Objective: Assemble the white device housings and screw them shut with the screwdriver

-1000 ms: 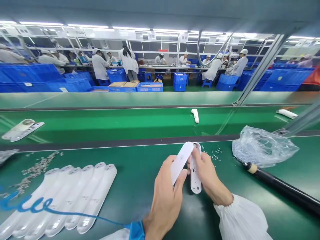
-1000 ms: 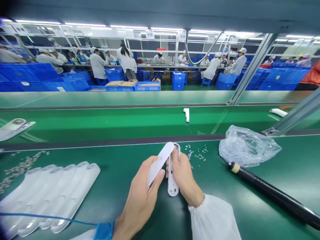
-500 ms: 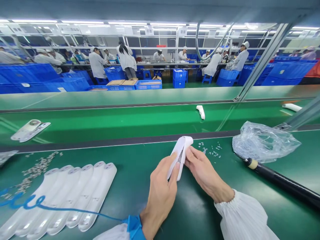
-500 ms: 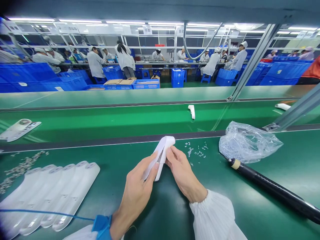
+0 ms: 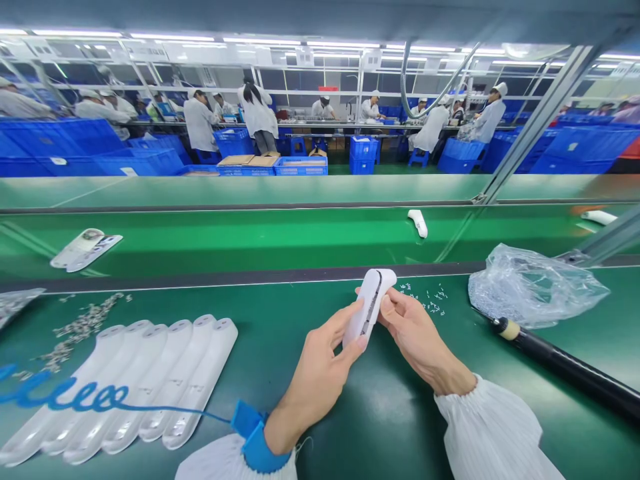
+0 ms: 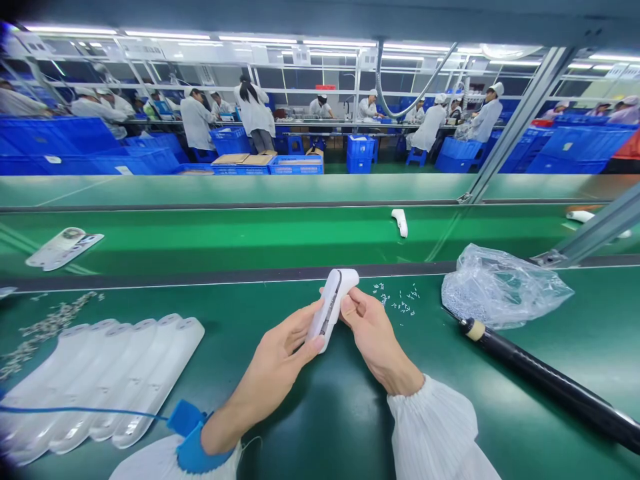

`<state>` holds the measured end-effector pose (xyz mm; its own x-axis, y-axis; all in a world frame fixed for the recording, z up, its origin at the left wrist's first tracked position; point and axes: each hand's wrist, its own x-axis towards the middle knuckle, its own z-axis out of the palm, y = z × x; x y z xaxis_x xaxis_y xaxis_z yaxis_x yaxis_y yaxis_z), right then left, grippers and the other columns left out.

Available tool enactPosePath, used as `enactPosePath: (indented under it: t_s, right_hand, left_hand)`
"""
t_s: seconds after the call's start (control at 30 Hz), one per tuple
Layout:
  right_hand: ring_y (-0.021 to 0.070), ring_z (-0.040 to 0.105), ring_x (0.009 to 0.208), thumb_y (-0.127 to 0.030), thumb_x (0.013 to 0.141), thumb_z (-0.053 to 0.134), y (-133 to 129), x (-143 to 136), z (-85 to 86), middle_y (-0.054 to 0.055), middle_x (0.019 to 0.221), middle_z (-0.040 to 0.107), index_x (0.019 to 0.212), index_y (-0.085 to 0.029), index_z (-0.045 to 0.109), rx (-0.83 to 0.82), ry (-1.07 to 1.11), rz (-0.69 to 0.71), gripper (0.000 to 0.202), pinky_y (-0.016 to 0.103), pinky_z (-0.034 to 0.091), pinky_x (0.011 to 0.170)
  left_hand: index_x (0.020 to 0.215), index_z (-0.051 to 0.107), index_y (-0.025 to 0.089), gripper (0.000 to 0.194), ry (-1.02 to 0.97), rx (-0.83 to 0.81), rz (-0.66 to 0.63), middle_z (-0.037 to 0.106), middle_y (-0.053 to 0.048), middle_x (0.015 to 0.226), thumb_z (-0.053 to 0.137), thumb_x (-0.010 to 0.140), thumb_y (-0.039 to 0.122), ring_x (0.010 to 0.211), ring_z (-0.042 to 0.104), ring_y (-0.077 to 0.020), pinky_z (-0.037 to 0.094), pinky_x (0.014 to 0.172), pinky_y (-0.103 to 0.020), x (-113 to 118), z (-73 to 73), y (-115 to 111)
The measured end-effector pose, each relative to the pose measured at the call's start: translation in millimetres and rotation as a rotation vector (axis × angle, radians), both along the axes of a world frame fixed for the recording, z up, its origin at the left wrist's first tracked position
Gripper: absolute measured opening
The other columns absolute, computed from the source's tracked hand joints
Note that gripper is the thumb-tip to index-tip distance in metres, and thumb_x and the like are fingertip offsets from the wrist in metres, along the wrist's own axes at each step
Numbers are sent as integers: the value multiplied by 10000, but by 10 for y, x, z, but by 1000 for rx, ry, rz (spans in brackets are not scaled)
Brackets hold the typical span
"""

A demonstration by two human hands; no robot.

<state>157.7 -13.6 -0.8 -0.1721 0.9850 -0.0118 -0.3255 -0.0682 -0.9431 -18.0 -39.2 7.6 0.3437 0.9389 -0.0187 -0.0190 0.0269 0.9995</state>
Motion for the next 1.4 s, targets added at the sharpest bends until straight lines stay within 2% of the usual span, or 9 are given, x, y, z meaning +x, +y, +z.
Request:
enactPosePath:
  t_s: [0.17, 0.33, 0.4, 0.5, 0.67, 0.83, 1.0, 1.2, 1.4]
  right_hand:
    - [219, 621, 1085, -488, 948, 586, -18, -65, 9, 80, 1293, 651, 1254, -266, 672, 9, -34, -53, 388, 396, 475, 990]
    - [141, 577, 716, -512, 855, 703, -48, -109, 65, 59, 996, 692, 1140, -226, 691, -128, -21, -89, 404, 296, 479, 657]
    - [127, 545, 672, -511, 827, 731, -47, -97, 67, 43, 897, 672, 1058, -201, 703, -155, -22, -124, 387, 275, 449, 611]
    - [136, 565, 723, -502, 825, 735, -34, -76, 54, 46, 896, 673, 1010, -185, 712, -146, -21, -145, 368, 272, 462, 647]
    - [219, 637, 1014, -464, 792, 778, -18, -46, 89, 90, 1098, 709, 1112, -178, 713, -159, -64, -165, 434, 358, 497, 926]
    - [200, 662, 835, -471, 799, 765, -9, 35, 150, 79, 876, 721, 920, -144, 731, -197, -38, -55, 351, 368, 528, 846]
    - [186, 659, 796, -486, 833, 731, -10, 53, 161, 82, 896, 721, 923, -143, 723, -204, 4, -7, 354, 372, 537, 835]
    - [174, 647, 767, -465, 843, 730, -23, 38, 154, 70, 888, 718, 868, -155, 700, -199, 25, 1, 312, 330, 546, 725]
    - [211, 684, 905, -425, 832, 753, -25, 57, 185, 85, 1026, 723, 1112, -169, 676, -223, 87, -1, 386, 392, 557, 881]
  left_hand:
    - [1432, 545, 295, 498, -80, -33, -2, 527, -24, 1504, 644, 943, 285, 1386, 491, -246, 369, 1186, -386, 72, -23, -7]
    - [1555, 348, 242, 671, -287, -267, -120, 649, -121, 1358, 639, 956, 325, 1273, 600, -292, 451, 1104, -471, 146, -7, -24]
    - [1560, 332, 241, 704, -318, -299, -157, 660, -122, 1339, 663, 942, 310, 1230, 632, -281, 453, 1101, -471, 158, 10, -34]
    - [1499, 443, 221, 637, -279, -244, -126, 664, -118, 1330, 693, 917, 298, 1186, 656, -273, 462, 1094, -461, 160, 28, -39]
    - [1375, 590, 209, 499, -125, -145, -8, 701, -99, 1266, 688, 911, 366, 1141, 670, -272, 495, 1046, -431, 103, 33, -5]
    - [1342, 615, 177, 425, -224, -260, -63, 719, -109, 1213, 568, 985, 403, 1105, 682, -269, 538, 996, -435, 39, 94, 42]
    - [1338, 585, 136, 426, -296, -320, -103, 720, -138, 1202, 573, 991, 383, 1092, 697, -267, 523, 1033, -454, 12, 133, 49]
    - [1319, 592, 166, 443, -201, -232, -63, 732, -117, 1191, 653, 938, 384, 1066, 711, -268, 554, 978, -428, 29, 113, 22]
    - [1317, 605, 163, 438, -230, -254, -75, 737, -120, 1171, 656, 938, 377, 1051, 713, -264, 552, 972, -425, 21, 137, 38]
